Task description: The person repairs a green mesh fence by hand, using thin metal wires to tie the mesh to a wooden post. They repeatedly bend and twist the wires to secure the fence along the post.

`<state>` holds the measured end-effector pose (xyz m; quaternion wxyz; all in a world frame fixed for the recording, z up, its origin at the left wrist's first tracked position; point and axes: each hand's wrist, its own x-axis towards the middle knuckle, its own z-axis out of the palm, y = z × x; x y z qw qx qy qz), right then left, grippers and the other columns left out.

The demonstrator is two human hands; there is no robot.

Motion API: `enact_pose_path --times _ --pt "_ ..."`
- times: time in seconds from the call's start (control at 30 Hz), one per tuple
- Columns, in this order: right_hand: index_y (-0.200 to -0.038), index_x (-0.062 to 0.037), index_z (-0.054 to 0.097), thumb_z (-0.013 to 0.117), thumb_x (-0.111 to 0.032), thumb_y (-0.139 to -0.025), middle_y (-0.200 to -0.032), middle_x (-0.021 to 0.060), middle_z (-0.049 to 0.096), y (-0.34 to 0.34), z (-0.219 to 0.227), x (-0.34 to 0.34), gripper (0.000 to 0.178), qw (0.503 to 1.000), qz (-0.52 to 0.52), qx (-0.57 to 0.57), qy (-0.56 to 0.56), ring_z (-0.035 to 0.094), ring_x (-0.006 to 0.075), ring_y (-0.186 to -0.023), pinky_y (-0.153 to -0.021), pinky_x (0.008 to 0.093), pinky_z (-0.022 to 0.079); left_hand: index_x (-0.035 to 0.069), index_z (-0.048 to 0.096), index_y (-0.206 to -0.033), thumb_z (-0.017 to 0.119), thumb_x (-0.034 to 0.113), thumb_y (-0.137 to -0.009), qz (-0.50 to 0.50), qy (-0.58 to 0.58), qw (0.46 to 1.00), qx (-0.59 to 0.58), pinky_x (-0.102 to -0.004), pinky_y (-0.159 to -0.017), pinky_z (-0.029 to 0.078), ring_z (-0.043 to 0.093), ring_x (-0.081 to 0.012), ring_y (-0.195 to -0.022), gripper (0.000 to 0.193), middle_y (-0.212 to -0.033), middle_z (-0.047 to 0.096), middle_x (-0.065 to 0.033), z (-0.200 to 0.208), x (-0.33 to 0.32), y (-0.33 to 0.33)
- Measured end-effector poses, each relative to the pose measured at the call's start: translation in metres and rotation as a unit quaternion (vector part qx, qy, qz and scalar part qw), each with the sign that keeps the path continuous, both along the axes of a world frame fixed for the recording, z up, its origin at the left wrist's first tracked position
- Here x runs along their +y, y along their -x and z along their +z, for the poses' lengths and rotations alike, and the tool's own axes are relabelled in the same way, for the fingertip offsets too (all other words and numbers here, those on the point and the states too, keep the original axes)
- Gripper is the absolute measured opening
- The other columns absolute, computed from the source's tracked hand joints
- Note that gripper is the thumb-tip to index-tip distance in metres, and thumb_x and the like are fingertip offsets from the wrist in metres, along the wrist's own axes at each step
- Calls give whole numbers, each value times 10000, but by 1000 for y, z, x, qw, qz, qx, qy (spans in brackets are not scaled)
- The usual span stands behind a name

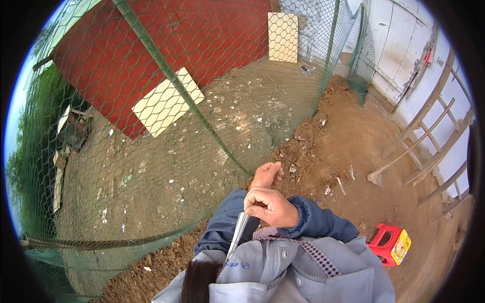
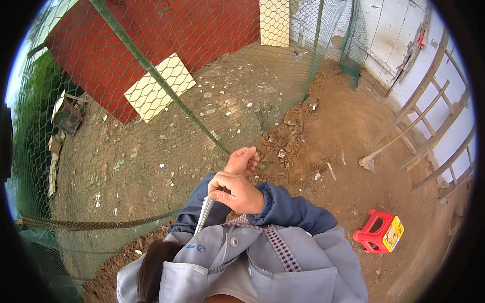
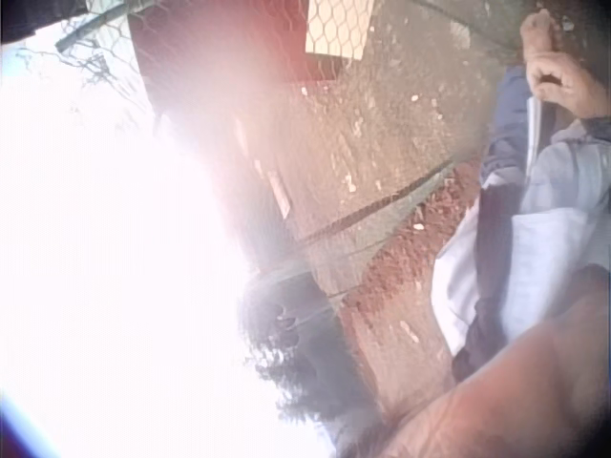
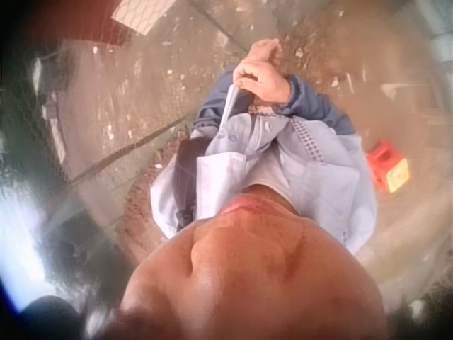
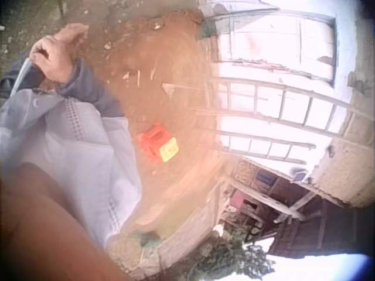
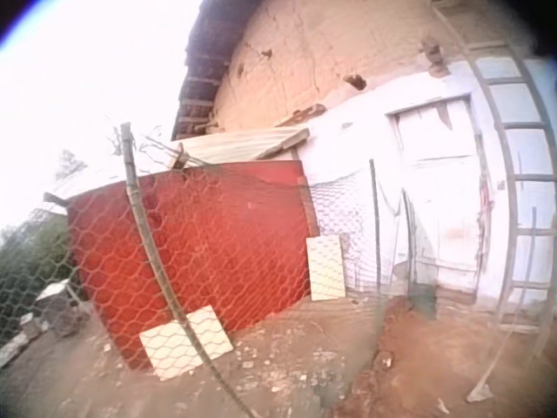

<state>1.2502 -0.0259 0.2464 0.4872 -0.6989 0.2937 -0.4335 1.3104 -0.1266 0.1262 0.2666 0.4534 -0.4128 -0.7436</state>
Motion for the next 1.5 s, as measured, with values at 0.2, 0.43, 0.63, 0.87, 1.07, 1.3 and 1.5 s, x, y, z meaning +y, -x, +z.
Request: enact_pose_path --times 0.2,0.43,0.63,0.87,1.07,1.3,1.5 --pt "-804 -15 475 541 -158 -875 -735 49 500 49 -12 -65 173 985 156 -29 66 477 135 -652 -612 276 393 73 583 -755 563 318 -876 168 96 981 10 -233 -516 447 529 -91 -556 274 -685 590 -6 17 -53 23" --pt "-925 -35 493 470 -265 -936 -783 24 513 76 8 -132 232 905 218 -267 -248 500 86 -707 -589 206 416 8 557 -969 397 226 -921 333 241 900 148 -188 -601 432 534 -56 -715 275 -816 572 -21 61 -27 31" --pt "-1096 7 503 506 -249 -918 -746 10 492 76 19 -134 312 807 380 -249 -378 462 75 -652 -527 198 396 67 584 -744 568 252 -870 356 135 919 100 -219 -563 439 542 -89 -627 225 -749 599 -20 62 -61 22" --pt "-941 -27 571 483 -223 -932 -726 0 529 41 36 -161 215 905 370 -119 -176 483 52 -568 -516 199 420 62 572 -867 529 327 -898 234 240 941 50 -210 -553 414 501 -63 -612 270 -704 567 8 91 -93 -21" --pt "-998 -71 504 438 -192 -948 -874 7 511 73 100 -252 147 866 108 -488 -14 477 93 -690 -535 227 418 14 563 -968 435 338 -940 192 284 932 119 -253 -588 480 573 -131 -665 349 -801 625 -76 139 -78 -90" --pt "-985 -66 485 478 -203 -931 -866 21 501 52 84 -246 148 883 -34 -449 128 505 107 -690 -510 230 444 6 562 -1023 421 352 -944 82 290 931 204 -204 -467 381 490 -98 -512 382 -697 602 -70 158 -62 -122" --pt "-998 -5 500 485 -159 -925 -895 94 546 34 96 -242 171 929 94 -325 147 572 138 -709 -545 234 480 13 577 -956 419 311 -948 152 347 914 147 -208 -458 351 444 -88 -484 337 -595 539 -52 177 -71 -98"
